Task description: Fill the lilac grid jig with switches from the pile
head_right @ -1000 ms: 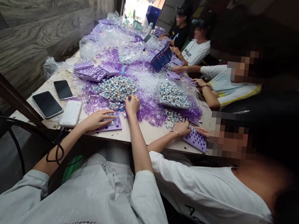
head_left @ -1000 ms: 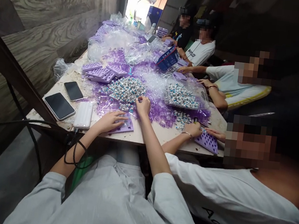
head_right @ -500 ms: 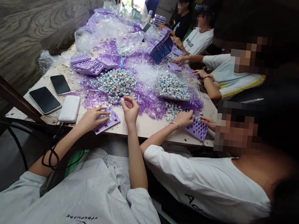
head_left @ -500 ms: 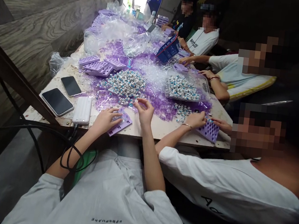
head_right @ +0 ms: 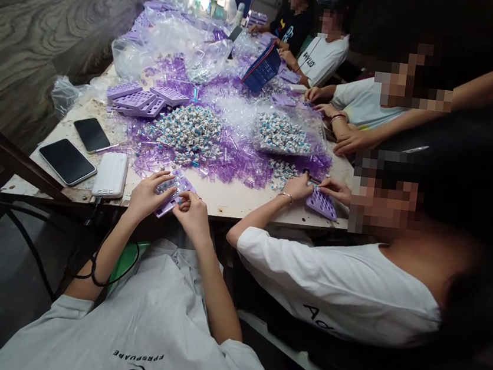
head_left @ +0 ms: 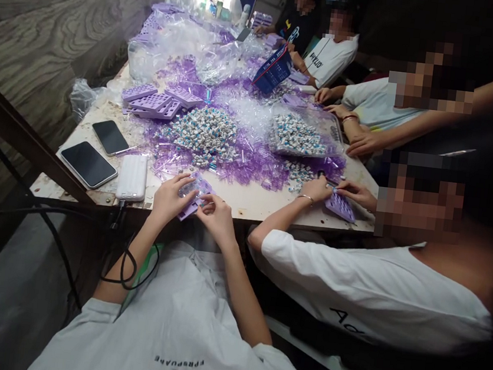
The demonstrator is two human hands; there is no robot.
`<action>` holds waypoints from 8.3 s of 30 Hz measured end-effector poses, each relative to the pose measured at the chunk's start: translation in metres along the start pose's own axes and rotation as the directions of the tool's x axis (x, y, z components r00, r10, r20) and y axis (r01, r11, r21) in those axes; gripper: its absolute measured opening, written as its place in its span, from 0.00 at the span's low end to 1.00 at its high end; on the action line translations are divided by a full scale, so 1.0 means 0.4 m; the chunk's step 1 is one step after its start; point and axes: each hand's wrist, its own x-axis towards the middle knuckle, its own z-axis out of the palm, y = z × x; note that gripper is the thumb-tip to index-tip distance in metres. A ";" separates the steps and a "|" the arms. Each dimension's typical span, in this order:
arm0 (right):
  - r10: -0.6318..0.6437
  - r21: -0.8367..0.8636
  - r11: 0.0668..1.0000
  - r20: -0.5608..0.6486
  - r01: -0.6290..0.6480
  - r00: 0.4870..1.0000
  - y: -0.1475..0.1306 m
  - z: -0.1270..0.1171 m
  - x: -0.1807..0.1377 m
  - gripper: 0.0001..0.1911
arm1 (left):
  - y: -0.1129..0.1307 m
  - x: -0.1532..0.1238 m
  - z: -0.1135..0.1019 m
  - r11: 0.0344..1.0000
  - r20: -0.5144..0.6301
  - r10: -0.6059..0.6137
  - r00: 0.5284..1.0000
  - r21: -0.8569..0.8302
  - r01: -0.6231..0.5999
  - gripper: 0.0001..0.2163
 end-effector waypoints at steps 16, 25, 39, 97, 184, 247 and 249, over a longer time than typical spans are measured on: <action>-0.016 -0.353 0.936 -0.011 0.010 1.000 -0.057 0.042 -0.009 0.09 | 0.006 0.001 0.000 0.995 0.003 -0.060 0.998 -0.074 0.060 0.15; -0.018 -0.242 0.970 -0.054 0.005 0.998 -0.044 0.046 -0.029 0.09 | 0.005 0.004 0.003 0.995 0.000 -0.065 0.998 -0.070 0.065 0.15; 0.017 -0.338 0.941 -0.041 -0.030 0.999 -0.053 0.048 -0.024 0.09 | 0.004 0.005 0.001 0.997 0.012 -0.058 0.998 -0.059 0.058 0.15; -0.088 0.126 0.986 -0.187 0.113 0.978 0.072 -0.122 0.549 0.23 | -0.046 0.098 -0.033 0.931 -0.140 0.227 0.964 -0.260 -0.257 0.21; -0.588 -0.190 0.768 0.167 0.611 0.791 0.134 -0.034 0.076 0.14 | -0.035 -0.125 0.016 0.967 -0.165 0.251 0.954 0.089 -0.239 0.11; -0.075 -0.527 0.850 -0.129 -0.004 0.989 0.091 -0.077 0.311 0.12 | -0.024 -0.033 -0.002 0.976 0.136 0.136 0.981 0.150 -0.156 0.21; -0.120 -0.537 0.843 -0.151 0.021 0.981 0.092 -0.075 0.306 0.10 | -0.021 -0.037 0.000 0.975 0.139 0.137 0.981 0.155 -0.158 0.21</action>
